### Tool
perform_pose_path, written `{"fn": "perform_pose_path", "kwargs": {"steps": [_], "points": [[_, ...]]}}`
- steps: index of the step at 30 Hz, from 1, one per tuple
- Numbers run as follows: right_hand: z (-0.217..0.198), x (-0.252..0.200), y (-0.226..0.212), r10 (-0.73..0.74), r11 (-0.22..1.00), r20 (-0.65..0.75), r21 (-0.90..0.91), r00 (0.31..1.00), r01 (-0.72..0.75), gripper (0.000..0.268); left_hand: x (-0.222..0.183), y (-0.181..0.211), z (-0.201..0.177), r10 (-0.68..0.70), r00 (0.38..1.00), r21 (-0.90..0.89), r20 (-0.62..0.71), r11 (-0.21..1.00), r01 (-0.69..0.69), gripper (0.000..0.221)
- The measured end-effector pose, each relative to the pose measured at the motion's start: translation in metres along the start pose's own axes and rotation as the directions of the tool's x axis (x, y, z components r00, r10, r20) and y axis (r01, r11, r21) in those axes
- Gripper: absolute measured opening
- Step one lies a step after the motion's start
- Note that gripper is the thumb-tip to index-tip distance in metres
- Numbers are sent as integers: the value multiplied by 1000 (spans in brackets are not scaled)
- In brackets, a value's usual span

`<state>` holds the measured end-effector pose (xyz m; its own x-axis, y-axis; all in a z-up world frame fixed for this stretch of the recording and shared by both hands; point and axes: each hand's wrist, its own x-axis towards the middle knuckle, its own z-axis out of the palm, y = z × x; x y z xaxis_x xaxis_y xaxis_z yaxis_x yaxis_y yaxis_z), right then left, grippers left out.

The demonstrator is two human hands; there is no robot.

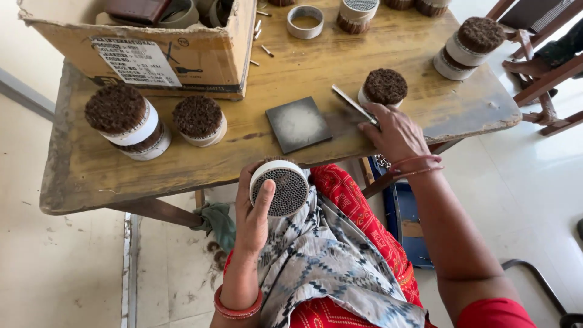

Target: The recorder is combing and prepping the bristles of industrial brush heads at a workbench.

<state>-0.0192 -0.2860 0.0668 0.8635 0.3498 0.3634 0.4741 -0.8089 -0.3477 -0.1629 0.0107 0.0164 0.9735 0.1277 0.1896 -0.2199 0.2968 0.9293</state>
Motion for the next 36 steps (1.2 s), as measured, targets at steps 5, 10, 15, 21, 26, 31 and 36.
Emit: {"fn": "perform_pose_path", "kwargs": {"steps": [5, 10, 15, 21, 26, 31, 36], "points": [[-9, 21, -56, 120, 978, -74, -164, 990, -131, 39, 3, 8, -7, -16, 1000, 4, -17, 1000, 16, 52], [24, -31, -102, -57, 521, 214, 839, 975, -154, 62, 9, 30, 2, 19, 1000, 104, 16, 994, -21, 64], [41, -51, -145, -189, 85, 260, 965, 947, -249, 76, 2, 44, 9, 71, 997, 331, -1, 941, -67, 71], [42, -67, -151, -38, -21, 346, 938, 938, -346, 75, -5, 49, 14, 477, 875, 659, 78, 635, -404, 62], [30, -84, -157, -12, 6, 319, 948, 948, -319, 75, -19, 46, 19, 499, 864, 605, 65, 669, -432, 35], [14, -100, -167, -28, 85, 261, 963, 965, -257, 76, -35, 59, 24, 643, 759, 626, 101, 552, -551, 19], [13, -104, -162, -43, 27, 209, 978, 977, -208, 72, -31, 73, 0, 654, 728, 186, -203, 756, -627, 7]]}}
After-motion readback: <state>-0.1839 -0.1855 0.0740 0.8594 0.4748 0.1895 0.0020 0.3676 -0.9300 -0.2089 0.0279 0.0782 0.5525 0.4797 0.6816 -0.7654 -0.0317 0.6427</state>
